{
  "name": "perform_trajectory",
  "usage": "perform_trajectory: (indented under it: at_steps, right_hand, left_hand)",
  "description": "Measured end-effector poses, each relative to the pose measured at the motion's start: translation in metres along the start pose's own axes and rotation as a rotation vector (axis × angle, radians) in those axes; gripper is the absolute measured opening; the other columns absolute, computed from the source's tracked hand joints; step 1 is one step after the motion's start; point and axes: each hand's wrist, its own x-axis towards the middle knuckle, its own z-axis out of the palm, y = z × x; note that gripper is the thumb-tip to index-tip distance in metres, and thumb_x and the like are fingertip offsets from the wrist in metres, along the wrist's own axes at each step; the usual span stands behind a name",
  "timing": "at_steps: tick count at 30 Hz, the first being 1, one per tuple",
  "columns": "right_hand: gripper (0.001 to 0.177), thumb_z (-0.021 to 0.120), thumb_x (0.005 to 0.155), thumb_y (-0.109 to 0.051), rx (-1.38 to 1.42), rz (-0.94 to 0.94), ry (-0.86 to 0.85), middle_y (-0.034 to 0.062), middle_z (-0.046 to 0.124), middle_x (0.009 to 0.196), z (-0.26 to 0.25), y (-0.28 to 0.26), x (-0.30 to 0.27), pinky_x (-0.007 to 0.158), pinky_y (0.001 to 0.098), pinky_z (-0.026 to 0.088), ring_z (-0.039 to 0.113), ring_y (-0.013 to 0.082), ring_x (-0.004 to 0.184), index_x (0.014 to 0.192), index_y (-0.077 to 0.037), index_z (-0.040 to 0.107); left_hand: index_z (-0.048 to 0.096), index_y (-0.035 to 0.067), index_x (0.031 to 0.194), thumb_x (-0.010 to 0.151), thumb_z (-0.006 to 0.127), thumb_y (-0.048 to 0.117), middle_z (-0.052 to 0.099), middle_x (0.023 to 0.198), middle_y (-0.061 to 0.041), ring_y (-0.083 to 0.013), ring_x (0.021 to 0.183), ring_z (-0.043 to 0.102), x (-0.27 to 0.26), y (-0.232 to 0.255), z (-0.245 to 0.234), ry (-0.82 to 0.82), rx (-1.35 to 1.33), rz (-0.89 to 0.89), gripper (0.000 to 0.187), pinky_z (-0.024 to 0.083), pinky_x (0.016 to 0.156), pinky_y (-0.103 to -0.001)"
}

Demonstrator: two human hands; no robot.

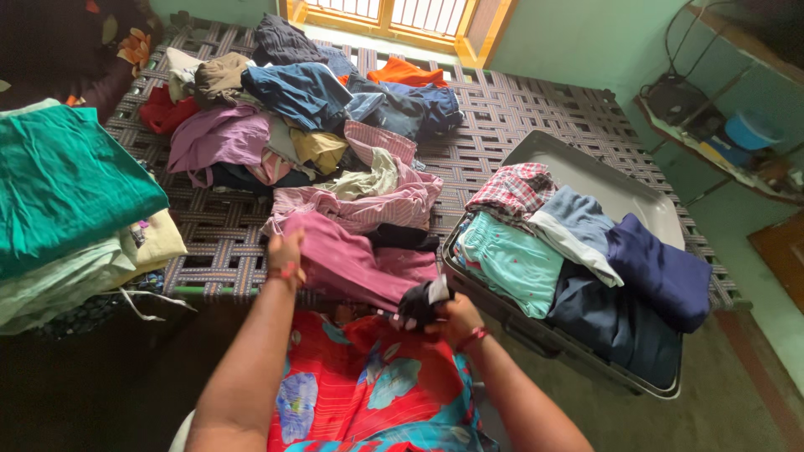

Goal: The person folds various garments including pink pants, a black floral top, a light green t-shirt, and a striped shirt. They smooth and fold each item by hand, then place the folded clothes into an open suitcase on the floor.

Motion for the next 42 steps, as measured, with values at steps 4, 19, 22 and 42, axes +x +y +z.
perform_trajectory:
  at_steps: [4, 19, 22, 42]
  right_hand:
    - [0.030, 0.059, 0.082, -0.010, 0.211, -0.165, 0.121, 0.0135, 0.075, 0.099, 0.002, -0.045, 0.048, 0.071, 0.0472, 0.064, 0.074, 0.0309, 0.088, 0.109, 0.000, 0.068]
    - [0.095, 0.077, 0.077, -0.019, -0.499, -0.566, 0.027, 0.0134, 0.028, 0.158, 0.120, -0.094, 0.012, 0.093, 0.0423, 0.054, 0.046, 0.0237, 0.135, 0.156, -0.020, 0.023]
    - [0.097, 0.079, 0.089, -0.030, -0.234, -0.787, -0.388, 0.0114, 0.029, 0.163, 0.137, -0.095, -0.039, 0.104, 0.0383, 0.046, 0.045, 0.0220, 0.140, 0.161, -0.022, 0.015]
    - [0.090, 0.089, 0.068, -0.015, -0.981, -0.939, -0.142, 0.0144, 0.048, 0.136, 0.098, -0.047, -0.114, 0.102, 0.0395, 0.048, 0.053, 0.0277, 0.124, 0.146, -0.009, 0.045]
  left_hand:
    - [0.020, -0.001, 0.154, 0.093, 0.069, 0.022, 0.052, 0.132, -0.011, -0.0189, 0.111, 0.064, -0.007, 0.162, -0.014, -0.094, -0.518, 0.145, 0.082, 0.057, 0.095, -0.029]
    - [0.050, 0.005, 0.139, 0.102, 0.071, 0.008, 0.061, 0.119, 0.000, -0.0120, 0.109, 0.062, -0.148, 0.256, -0.055, -0.542, -0.664, 0.799, 0.042, 0.054, 0.094, -0.028]
    - [0.049, 0.004, 0.118, 0.099, 0.066, 0.003, 0.064, 0.103, -0.003, -0.0094, 0.095, 0.063, -0.177, 0.190, -0.010, -0.845, -0.488, 0.666, 0.025, 0.055, 0.086, -0.026]
    - [0.060, 0.004, 0.142, 0.088, 0.058, 0.002, 0.068, 0.100, -0.007, -0.0111, 0.076, 0.060, -0.239, -0.003, 0.010, -0.752, -0.271, 0.070, 0.054, 0.051, 0.065, -0.028]
